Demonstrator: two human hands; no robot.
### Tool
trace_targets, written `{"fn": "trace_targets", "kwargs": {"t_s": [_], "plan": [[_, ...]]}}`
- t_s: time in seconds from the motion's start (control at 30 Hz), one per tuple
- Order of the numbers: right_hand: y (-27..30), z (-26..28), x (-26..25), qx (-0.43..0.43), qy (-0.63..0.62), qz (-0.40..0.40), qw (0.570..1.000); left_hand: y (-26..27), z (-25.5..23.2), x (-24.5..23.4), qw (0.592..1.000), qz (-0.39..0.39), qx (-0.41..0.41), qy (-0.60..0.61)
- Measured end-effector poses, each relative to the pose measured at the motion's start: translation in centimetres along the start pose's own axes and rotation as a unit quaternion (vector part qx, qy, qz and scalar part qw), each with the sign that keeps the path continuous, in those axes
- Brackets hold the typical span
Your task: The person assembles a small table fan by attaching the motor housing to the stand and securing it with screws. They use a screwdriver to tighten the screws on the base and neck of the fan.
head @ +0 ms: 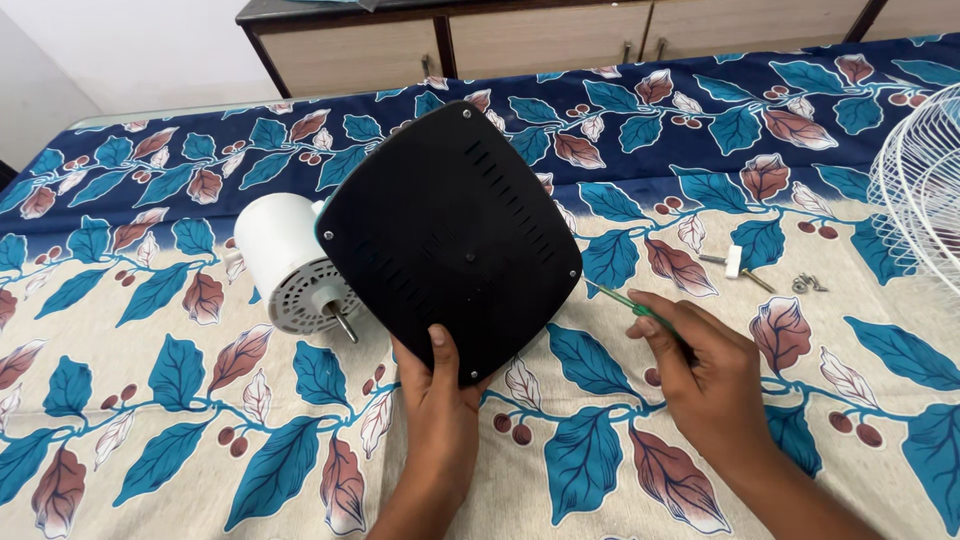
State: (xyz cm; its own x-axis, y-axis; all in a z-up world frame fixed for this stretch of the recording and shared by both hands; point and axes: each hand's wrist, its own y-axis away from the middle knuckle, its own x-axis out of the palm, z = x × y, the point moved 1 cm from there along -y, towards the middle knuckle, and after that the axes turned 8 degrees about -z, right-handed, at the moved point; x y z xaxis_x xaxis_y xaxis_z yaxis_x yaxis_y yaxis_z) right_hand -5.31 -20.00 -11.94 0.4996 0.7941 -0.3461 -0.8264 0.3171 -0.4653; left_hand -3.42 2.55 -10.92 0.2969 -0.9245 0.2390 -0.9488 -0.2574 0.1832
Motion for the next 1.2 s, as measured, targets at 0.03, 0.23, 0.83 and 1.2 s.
{"fn": "trace_targets", "kwargs": {"t_s": [0.03,0.23,0.83,1.2], "plan": [[-0.1,0.0,0.0,0.014,0.001,0.004,1.000,0.0,0.0,0.0,1.000,-0.003,-0.005,-0.008],[-0.2,-0.4,0.1,0.048,-0.004,0.015,0.999,0.1,0.2,0.1,1.000,0.007,0.008,-0.015],[-0.2,-0.3,0.2,0.041,-0.008,0.017,0.999,-0.1,0.7,-0.1,1.000,0.010,0.021,-0.002],[0.2,0.2,0.1,0.019,0.054,0.017,0.998,-0.4,1.6,-0.3,0.997,-0.007,0.033,-0.065]]}}
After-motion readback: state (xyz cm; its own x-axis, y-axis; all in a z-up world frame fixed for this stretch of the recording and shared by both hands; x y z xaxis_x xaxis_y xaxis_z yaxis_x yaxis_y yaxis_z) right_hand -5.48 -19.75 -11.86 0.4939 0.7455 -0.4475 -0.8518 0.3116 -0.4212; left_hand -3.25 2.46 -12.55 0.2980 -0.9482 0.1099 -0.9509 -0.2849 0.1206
